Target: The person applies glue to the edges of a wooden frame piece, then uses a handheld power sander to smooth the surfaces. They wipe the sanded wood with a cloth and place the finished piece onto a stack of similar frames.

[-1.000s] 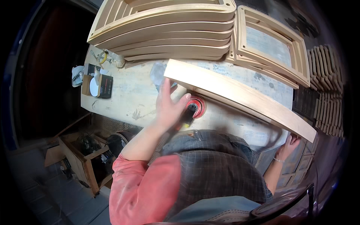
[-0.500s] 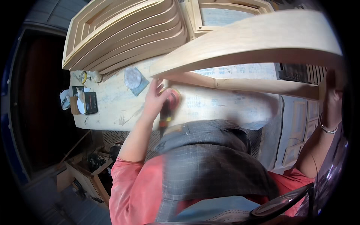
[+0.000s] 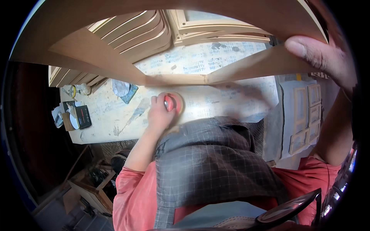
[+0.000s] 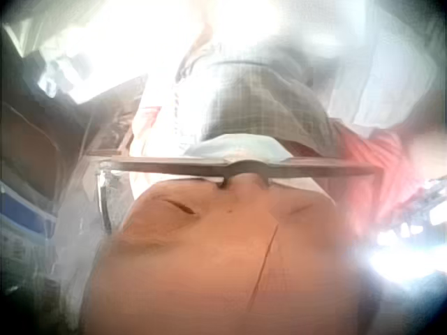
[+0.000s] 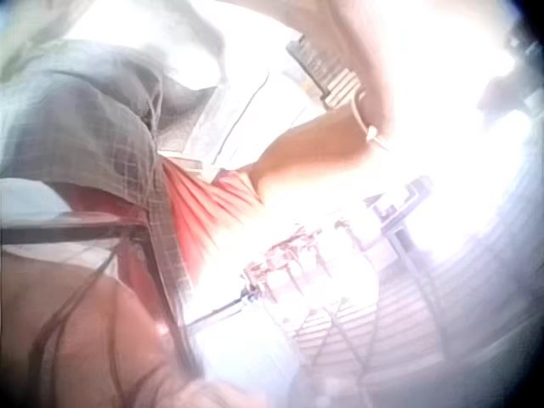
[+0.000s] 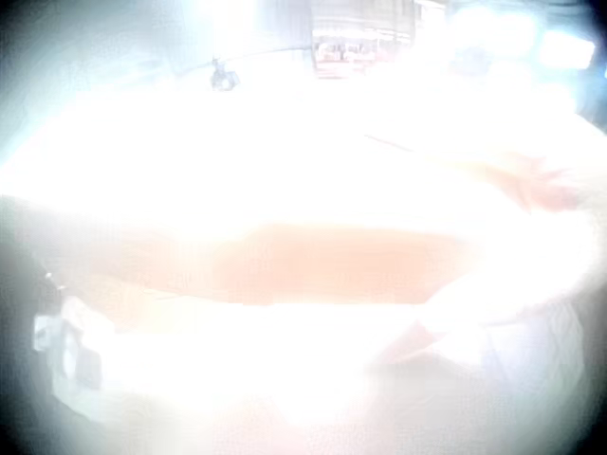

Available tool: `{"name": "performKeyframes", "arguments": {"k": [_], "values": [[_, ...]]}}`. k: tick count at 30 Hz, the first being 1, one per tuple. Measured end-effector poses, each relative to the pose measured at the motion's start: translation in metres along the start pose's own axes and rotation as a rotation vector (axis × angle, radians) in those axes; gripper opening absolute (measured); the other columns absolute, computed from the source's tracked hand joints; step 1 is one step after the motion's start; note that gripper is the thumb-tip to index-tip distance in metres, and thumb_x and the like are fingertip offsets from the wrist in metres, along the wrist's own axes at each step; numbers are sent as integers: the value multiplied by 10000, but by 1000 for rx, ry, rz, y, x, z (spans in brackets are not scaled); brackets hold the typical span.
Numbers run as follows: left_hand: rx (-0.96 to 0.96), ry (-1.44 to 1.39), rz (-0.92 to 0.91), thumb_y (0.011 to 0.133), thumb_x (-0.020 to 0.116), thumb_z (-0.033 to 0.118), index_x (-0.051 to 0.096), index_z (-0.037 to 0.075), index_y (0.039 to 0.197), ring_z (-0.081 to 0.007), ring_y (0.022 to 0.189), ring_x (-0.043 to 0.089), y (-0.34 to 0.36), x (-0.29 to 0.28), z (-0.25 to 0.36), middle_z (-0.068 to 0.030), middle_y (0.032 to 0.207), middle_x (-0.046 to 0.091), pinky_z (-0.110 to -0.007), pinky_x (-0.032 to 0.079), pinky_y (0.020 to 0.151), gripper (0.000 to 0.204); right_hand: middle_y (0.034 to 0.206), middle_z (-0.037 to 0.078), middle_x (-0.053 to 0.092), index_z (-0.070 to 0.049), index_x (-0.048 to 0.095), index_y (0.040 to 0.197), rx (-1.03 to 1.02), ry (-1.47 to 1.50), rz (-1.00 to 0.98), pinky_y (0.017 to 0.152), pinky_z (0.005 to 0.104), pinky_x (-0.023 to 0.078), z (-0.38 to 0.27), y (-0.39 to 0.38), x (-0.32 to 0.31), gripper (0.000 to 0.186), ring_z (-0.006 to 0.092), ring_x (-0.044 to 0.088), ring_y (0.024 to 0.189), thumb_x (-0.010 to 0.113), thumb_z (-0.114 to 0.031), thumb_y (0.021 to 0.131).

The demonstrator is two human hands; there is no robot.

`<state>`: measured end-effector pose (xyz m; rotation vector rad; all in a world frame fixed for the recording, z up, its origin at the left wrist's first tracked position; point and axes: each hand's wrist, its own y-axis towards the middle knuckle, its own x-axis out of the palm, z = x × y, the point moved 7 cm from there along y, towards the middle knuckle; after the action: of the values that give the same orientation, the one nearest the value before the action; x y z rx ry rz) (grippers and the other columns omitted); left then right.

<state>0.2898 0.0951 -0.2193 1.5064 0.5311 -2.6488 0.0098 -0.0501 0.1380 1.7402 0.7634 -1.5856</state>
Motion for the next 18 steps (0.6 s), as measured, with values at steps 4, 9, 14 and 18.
{"name": "performKeyframes", "arguments": {"k": [4,9,14,18], "values": [[176,40,-66,747,735,166,466,112,1303,-409,1004,614,8,-3,63,-227,1216,484,-468,551,828,621,1047,170,701,33,642,1171,-64,58,-88,823,337,524,-18,29,10,369,249,681,945,710,-184,881],[166,127,-85,820,631,101,536,36,1042,-380,950,611,58,4,91,-234,1091,515,-433,530,823,250,1051,170,699,31,639,1175,-132,110,-165,826,337,522,-42,61,25,375,249,679,949,711,-187,879],[181,124,-159,856,587,138,563,50,1045,-375,951,610,75,11,101,-218,1070,535,-427,529,818,210,1055,169,697,29,637,1180,-168,130,-184,829,338,521,-52,73,33,381,250,677,953,713,-190,877],[400,72,-16,846,593,147,574,88,1036,-377,865,621,79,27,117,-216,1059,534,-450,536,775,200,1059,169,695,28,634,1184,-143,125,-191,832,338,520,-57,68,34,386,250,675,956,713,-192,876]]}}
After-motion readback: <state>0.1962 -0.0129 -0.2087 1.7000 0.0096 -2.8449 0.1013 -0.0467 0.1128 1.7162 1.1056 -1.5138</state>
